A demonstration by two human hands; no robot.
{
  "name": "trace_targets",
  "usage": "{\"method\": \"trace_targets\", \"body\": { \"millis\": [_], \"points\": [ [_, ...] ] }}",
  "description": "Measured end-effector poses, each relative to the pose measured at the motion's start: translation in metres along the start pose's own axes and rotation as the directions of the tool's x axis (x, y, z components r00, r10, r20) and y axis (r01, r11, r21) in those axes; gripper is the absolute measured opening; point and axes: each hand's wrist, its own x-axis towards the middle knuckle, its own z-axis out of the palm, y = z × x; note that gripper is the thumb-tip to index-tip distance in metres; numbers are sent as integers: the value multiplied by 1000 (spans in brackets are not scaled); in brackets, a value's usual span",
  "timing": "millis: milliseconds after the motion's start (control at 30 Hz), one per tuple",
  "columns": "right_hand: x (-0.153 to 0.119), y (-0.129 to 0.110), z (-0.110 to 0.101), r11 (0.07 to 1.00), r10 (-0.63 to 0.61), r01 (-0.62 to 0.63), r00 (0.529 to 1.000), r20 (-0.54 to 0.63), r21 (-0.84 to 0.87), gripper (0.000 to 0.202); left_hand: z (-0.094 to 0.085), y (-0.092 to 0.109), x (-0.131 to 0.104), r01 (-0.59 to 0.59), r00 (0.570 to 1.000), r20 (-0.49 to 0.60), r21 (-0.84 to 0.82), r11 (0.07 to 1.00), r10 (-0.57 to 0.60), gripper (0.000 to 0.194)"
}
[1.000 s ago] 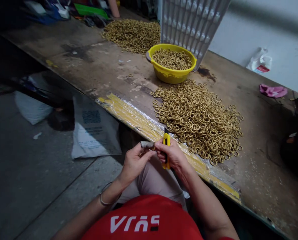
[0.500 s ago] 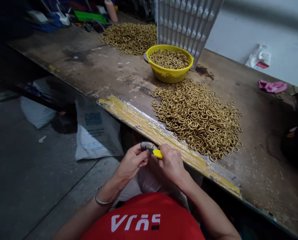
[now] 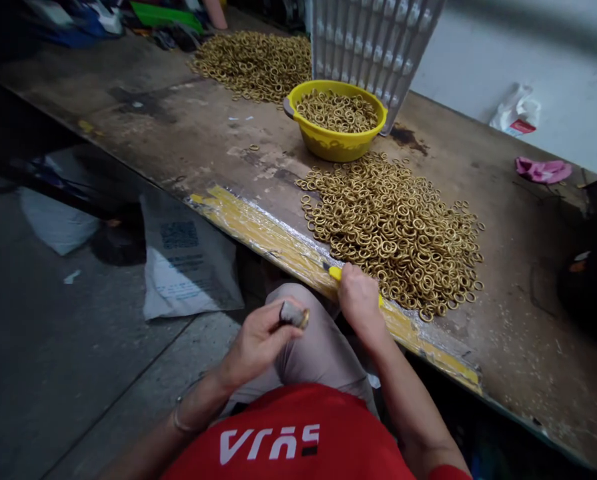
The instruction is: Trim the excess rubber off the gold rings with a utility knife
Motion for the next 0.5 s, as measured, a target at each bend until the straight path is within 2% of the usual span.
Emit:
{"method": "trace_targets", "body": {
  "millis": [67, 167, 267, 400, 500],
  "points": [
    [9, 7, -4, 999, 29, -29, 999, -46, -14, 19, 2, 0, -2, 61, 995, 80, -77, 995, -55, 14],
    [20, 10, -10, 999, 7, -10, 994, -107, -31, 18, 4, -17, 0, 207, 978, 59, -289, 935, -199, 26],
    [31, 7, -10, 998, 4, -11, 994, -108, -67, 20, 4, -32, 5, 279, 955, 38, -459, 844, -295, 35],
    [46, 2, -3, 995, -31, 21, 994, -101, -102, 21, 3, -32, 10, 320, 933, 49, -566, 759, -357, 44],
    [55, -1, 0, 993, -57, 45, 993, -106, -112, 22, 0, -30, 12, 369, 918, 122, -611, 700, -377, 42]
  ]
}}
